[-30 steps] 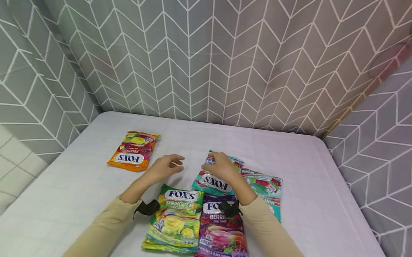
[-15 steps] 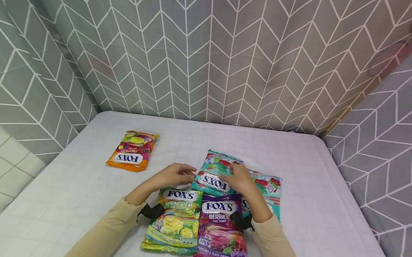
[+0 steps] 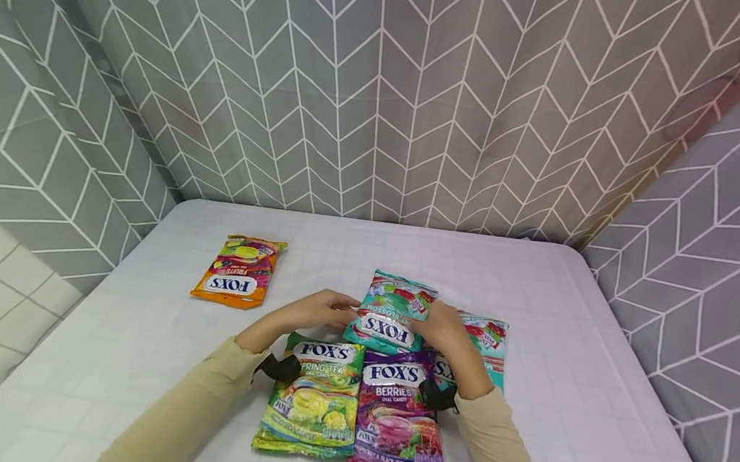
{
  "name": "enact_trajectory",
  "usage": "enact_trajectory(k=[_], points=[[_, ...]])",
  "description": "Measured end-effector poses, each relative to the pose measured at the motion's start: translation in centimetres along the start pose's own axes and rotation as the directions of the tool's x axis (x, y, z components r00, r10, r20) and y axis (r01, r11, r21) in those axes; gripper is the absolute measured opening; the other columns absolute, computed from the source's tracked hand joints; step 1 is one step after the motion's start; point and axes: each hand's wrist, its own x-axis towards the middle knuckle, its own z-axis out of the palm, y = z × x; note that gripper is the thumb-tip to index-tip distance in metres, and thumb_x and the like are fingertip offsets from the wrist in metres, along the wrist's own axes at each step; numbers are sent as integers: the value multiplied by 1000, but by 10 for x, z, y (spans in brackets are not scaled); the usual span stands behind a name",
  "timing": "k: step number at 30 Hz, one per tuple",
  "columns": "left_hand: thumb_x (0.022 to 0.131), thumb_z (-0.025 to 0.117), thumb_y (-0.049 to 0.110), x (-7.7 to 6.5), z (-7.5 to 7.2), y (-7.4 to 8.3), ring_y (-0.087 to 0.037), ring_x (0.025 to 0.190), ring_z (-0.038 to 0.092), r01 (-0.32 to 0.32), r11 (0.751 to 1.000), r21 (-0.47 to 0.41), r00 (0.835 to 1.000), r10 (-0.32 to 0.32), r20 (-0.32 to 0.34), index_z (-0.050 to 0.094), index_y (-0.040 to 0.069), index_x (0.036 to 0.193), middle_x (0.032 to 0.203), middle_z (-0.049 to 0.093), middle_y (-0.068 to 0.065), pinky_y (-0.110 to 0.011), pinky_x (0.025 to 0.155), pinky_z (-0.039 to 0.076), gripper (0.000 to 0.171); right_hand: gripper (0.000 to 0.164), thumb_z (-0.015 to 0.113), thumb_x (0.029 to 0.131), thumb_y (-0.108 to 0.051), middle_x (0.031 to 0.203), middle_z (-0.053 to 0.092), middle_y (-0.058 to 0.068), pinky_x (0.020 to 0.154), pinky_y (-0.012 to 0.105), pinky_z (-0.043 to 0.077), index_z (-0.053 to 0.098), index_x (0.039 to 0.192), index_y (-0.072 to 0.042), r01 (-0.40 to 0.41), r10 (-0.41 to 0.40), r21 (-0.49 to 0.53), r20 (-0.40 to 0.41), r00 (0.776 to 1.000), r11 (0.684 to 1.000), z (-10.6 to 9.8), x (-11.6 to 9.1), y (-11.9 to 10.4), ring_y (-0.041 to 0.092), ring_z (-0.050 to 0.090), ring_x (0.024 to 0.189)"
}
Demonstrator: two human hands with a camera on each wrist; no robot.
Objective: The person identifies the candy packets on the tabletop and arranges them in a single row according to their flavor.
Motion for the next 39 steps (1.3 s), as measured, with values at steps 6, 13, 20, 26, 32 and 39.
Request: enact_trajectory(k=[6, 13, 20, 26, 32, 39], points=[[97, 60, 22, 17, -1, -1, -23, 92, 67, 66, 998, 3, 998, -66, -20, 47, -7, 138, 120, 62, -19, -35, 82, 53, 52, 32, 71, 88, -16, 70, 62, 18, 59, 35, 55, 56, 86, 11, -35, 36, 70, -11, 999, 997, 1, 7, 2, 24, 67, 54], [93, 66, 20, 29, 0, -1, -18, 80, 67, 128, 989, 78, 991, -123, -61, 48, -8, 136, 106, 66, -14, -31, 71, 54, 54, 28, 67, 92, -20, 71, 64, 16, 53, 33, 52, 55, 86, 4, -86, 63, 282, 88, 994, 956, -2, 16, 13, 20, 63, 53], [92, 67, 17, 29, -4, -3, -22, 88, 67, 148, 989, -15, 988, -149, -31, 45, -8, 137, 111, 65, -16, -33, 75, 55, 56, 64, 62, 94, -26, 86, 63, 18, 59, 34, 51, 36, 134, 16, -130, 62, 381, 187, 980, 915, -3, 19, 18, 21, 63, 63], [93, 66, 17, 28, -5, -5, -24, 91, 67, 167, 980, -107, 986, -167, 7, 40, -8, 138, 109, 64, -16, -35, 78, 55, 58, 77, 59, 96, -25, 114, 54, 30, 65, 37, 53, 13, 149, 8, -146, 58, 443, 206, 977, 885, 0, 20, 20, 20, 63, 72], [93, 65, 15, 26, -6, -3, -26, 90, 67, 166, 977, -131, 986, -169, -12, 38, -5, 141, 108, 64, -16, -36, 76, 55, 58, 76, 59, 96, -21, 126, 51, 31, 69, 36, 53, 12, 152, 2, -120, 29, 536, 175, 984, 836, 3, 23, 20, 20, 63, 79], [92, 67, 15, 25, -9, -5, -25, 84, 67, 127, 982, -136, 986, -140, -89, 38, -3, 141, 103, 65, -17, -36, 71, 56, 60, 74, 57, 97, -14, 141, 39, 34, 78, 41, 55, 10, 151, 4, -40, -51, 595, 134, 990, 803, 4, 26, 18, 30, 66, 93]])
